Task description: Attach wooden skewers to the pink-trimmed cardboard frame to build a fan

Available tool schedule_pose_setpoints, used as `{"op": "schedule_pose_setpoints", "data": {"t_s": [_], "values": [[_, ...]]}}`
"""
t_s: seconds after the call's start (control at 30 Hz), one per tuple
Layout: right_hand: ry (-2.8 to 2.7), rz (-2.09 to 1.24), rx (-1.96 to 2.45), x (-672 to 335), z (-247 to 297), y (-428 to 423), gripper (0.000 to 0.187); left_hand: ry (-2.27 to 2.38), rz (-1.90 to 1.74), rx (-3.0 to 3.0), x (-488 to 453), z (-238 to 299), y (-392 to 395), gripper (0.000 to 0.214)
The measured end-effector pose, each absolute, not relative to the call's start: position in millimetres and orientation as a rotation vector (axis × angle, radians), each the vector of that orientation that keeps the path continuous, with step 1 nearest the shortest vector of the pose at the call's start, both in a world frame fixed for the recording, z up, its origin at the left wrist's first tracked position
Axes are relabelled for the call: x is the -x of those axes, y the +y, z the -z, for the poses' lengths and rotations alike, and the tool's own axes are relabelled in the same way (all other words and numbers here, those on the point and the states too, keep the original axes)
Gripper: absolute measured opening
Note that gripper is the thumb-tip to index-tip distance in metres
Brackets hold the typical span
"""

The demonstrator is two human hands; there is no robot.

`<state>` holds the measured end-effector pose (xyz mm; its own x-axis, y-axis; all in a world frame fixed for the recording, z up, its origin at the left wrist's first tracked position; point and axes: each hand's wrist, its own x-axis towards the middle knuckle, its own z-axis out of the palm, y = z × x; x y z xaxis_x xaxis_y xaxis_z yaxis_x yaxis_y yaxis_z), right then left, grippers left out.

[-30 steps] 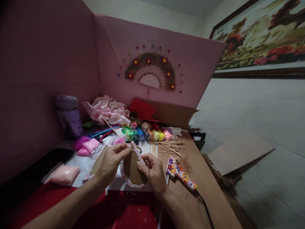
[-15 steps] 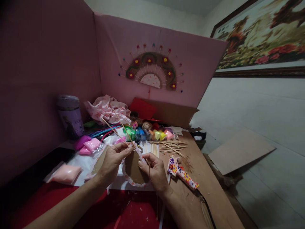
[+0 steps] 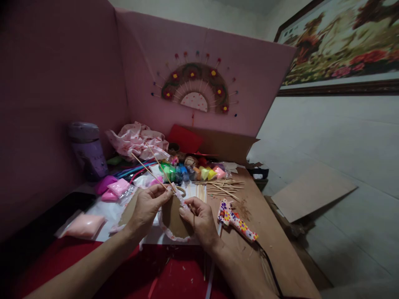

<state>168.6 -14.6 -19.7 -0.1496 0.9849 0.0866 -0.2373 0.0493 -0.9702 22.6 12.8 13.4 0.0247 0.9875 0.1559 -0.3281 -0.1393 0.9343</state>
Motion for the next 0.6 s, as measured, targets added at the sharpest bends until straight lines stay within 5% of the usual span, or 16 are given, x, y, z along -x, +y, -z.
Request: {"op": "schedule_pose_setpoints", "data": {"t_s": [0.6], "values": [[-1.171, -1.354, 0.908, -168.9, 16.5, -14.2, 0.025, 0.807, -1.437, -1.091, -16.3, -20.1, 14.8, 0.02]]}}
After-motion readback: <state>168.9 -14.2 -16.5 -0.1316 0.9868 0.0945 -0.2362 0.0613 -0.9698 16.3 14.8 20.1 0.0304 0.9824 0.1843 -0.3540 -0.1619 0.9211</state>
